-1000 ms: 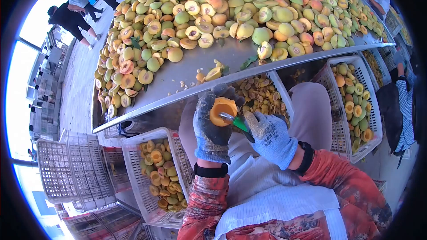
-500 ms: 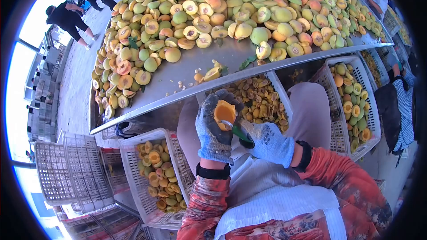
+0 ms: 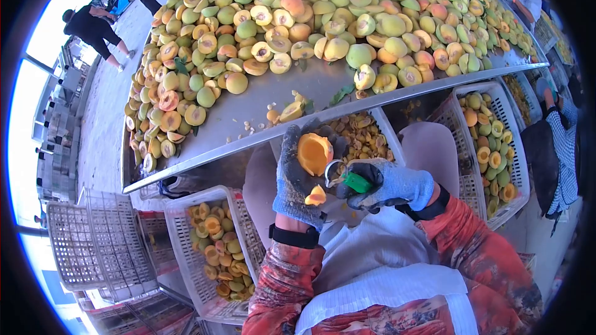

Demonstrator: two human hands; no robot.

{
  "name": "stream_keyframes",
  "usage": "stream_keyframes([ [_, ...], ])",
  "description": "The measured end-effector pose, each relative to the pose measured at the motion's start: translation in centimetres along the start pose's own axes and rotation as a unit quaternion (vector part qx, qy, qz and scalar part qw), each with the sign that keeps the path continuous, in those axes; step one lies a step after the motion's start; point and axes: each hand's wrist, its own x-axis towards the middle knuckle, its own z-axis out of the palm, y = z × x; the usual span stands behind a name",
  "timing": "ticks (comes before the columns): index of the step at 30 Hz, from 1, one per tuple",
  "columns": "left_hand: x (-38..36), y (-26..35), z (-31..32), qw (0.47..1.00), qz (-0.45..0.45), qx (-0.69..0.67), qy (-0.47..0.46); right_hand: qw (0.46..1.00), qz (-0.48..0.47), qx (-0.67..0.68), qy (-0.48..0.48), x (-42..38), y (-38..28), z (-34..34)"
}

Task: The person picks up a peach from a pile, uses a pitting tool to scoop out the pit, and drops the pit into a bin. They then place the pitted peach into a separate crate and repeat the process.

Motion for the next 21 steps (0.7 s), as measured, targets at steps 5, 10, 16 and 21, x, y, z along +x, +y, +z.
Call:
stream_keyframes([
  [5,2.1,1.6,-1.9,0.991,-0.001,-0.129,0.042,0.836,0.004,-0.488,0.248,0.3,2.1,-1.2],
  [10,2.4,2.3,-4.0,0.991,0.013,-0.126,0.045,0.902,-0.048,-0.324,0.283,1.7,3.0,0.1],
  [16,1.6,1.9,-5.5,0.993,0.000,-0.117,-0.003,0.867,-0.102,-0.401,0.278,4.3,1.1,3.8],
  [21,0.3,2.2,-5.2,0.988,0.045,-0.141,0.036,0.825,-0.142,-0.466,0.287,6.1,2.4,5.7],
])
